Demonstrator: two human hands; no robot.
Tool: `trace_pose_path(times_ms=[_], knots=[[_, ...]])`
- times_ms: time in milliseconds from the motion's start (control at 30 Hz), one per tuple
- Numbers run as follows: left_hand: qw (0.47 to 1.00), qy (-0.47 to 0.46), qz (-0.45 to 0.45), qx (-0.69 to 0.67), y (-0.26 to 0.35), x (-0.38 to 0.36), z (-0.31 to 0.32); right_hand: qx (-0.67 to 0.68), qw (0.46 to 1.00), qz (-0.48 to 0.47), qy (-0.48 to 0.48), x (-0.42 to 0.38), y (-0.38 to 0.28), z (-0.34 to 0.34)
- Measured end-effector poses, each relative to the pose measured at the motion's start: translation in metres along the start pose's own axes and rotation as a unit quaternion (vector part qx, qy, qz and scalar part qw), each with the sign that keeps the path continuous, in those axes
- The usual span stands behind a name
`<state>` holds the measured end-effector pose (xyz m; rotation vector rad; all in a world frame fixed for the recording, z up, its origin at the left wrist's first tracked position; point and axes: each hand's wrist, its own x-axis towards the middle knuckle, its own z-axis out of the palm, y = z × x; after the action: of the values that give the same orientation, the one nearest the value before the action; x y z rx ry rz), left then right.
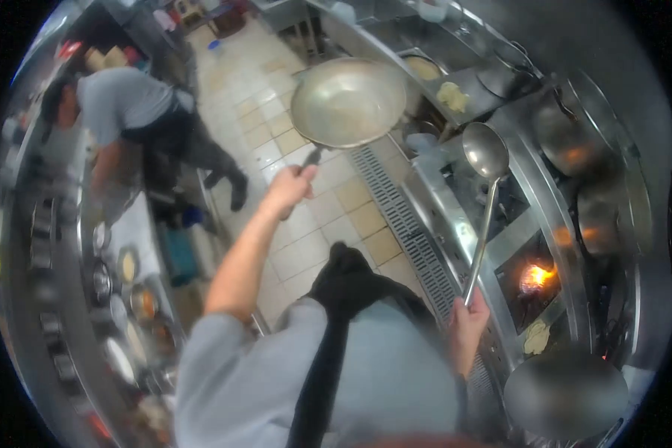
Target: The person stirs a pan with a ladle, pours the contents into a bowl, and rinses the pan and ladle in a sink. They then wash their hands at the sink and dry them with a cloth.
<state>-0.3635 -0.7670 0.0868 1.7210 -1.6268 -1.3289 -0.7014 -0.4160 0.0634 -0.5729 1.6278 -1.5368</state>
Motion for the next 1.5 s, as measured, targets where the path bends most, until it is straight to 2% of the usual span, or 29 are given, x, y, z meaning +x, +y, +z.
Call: trace_pose_path(times_ms=[133, 200, 233, 300, 333, 367, 400, 433, 500, 533, 667, 700, 733, 767, 800, 867, 900, 1000, 1033, 1100, 1133, 1167, 1233, 1267, 1300, 1333, 1433, 1467, 1500], knots=[[0.999, -0.002, 0.04, -0.016, 0.065, 0.093, -0.002, -0.007, 0.999, 0.002, 0.053, 0.029, 0.006, 0.015], [0.998, -0.019, 0.059, 0.033, 0.104, 0.143, -0.008, -0.011, 0.996, 0.011, 0.084, 0.041, 0.005, 0.029], [0.997, -0.029, 0.055, 0.038, 0.135, 0.193, -0.001, -0.01, 0.995, 0.02, 0.092, 0.073, -0.005, 0.035], [0.982, -0.008, 0.117, 0.149, 0.169, 0.259, -0.003, -0.016, 0.99, 0.05, 0.13, 0.094, -0.01, 0.055], [0.982, -0.012, 0.117, 0.148, 0.185, 0.289, -0.003, -0.017, 0.989, 0.051, 0.134, 0.104, -0.018, 0.067], [0.947, 0.064, 0.172, 0.263, 0.2, 0.32, 0.001, -0.016, 0.989, 0.051, 0.139, 0.113, -0.027, 0.081], [0.889, 0.139, 0.226, 0.373, 0.215, 0.348, 0.006, -0.012, 0.988, 0.051, 0.145, 0.123, -0.037, 0.094], [0.888, 0.134, 0.231, 0.373, 0.235, 0.371, 0.009, -0.032, 0.98, 0.064, 0.186, 0.135, -0.048, 0.108], [0.882, 0.192, 0.204, 0.379, 0.271, 0.41, 0.017, -0.046, 0.972, 0.064, 0.22, 0.152, -0.063, 0.131], [0.881, 0.184, 0.21, 0.381, 0.284, 0.435, 0.022, -0.064, 0.965, 0.061, 0.245, 0.164, -0.067, 0.14], [0.877, 0.23, 0.194, 0.374, 0.321, 0.505, 0.027, -0.096, 0.952, 0.089, 0.276, 0.171, -0.078, 0.157], [0.88, 0.23, 0.198, 0.365, 0.326, 0.516, 0.025, -0.092, 0.958, 0.083, 0.26, 0.174, -0.075, 0.161], [0.883, 0.228, 0.202, 0.357, 0.33, 0.525, 0.022, -0.122, 0.954, 0.021, 0.273, 0.176, -0.071, 0.163], [0.887, 0.218, 0.202, 0.353, 0.337, 0.526, 0.02, -0.15, 0.944, -0.04, 0.29, 0.182, -0.074, 0.168], [0.893, 0.207, 0.202, 0.344, 0.342, 0.525, 0.022, -0.149, 0.946, -0.042, 0.284, 0.189, -0.081, 0.171], [0.903, 0.201, 0.218, 0.31, 0.343, 0.524, 0.023, -0.155, 0.93, 0.028, 0.331, 0.195, -0.105, 0.185], [0.902, 0.203, 0.219, 0.311, 0.342, 0.521, 0.023, -0.145, 0.929, 0.003, 0.342, 0.195, -0.097, 0.182], [0.91, 0.189, 0.277, 0.242, 0.336, 0.503, 0.021, -0.16, 0.918, 0.024, 0.362, 0.19, -0.082, 0.167], [0.909, 0.184, 0.309, 0.212, 0.333, 0.498, 0.02, -0.14, 0.918, 0.004, 0.37, 0.191, -0.076, 0.164], [0.903, 0.185, 0.341, 0.184, 0.331, 0.473, 0.013, -0.151, 0.924, 0.016, 0.351, 0.192, -0.088, 0.161], [0.919, 0.15, 0.318, 0.18, 0.339, 0.446, 0.008, -0.164, 0.927, 0.028, 0.336, 0.193, -0.091, 0.159], [0.933, 0.111, 0.296, 0.175, 0.345, 0.422, 0.007, -0.055, 0.908, -0.037, 0.413, 0.196, -0.059, 0.151], [0.915, 0.082, 0.335, 0.21, 0.333, 0.393, 0.01, -0.068, 0.909, -0.109, 0.396, 0.205, -0.066, 0.147], [0.913, 0.05, 0.347, 0.207, 0.328, 0.377, 0.015, -0.053, 0.919, -0.022, 0.39, 0.199, -0.067, 0.14], [0.91, 0.005, 0.36, 0.204, 0.317, 0.367, 0.022, -0.07, 0.909, 0.016, 0.411, 0.195, -0.058, 0.13], [0.922, -0.04, 0.319, 0.216, 0.296, 0.368, 0.031, -0.033, 0.908, -0.01, 0.418, 0.199, -0.067, 0.136], [0.924, -0.144, 0.28, 0.216, 0.283, 0.302, 0.069, -0.057, 0.904, -0.031, 0.422, 0.19, -0.065, 0.123], [0.909, -0.179, 0.281, 0.251, 0.263, 0.301, 0.08, -0.056, 0.898, -0.03, 0.436, 0.182, -0.063, 0.12], [0.886, -0.181, 0.342, 0.257, 0.241, 0.296, 0.098, -0.065, 0.897, -0.04, 0.435, 0.18, -0.062, 0.115]])
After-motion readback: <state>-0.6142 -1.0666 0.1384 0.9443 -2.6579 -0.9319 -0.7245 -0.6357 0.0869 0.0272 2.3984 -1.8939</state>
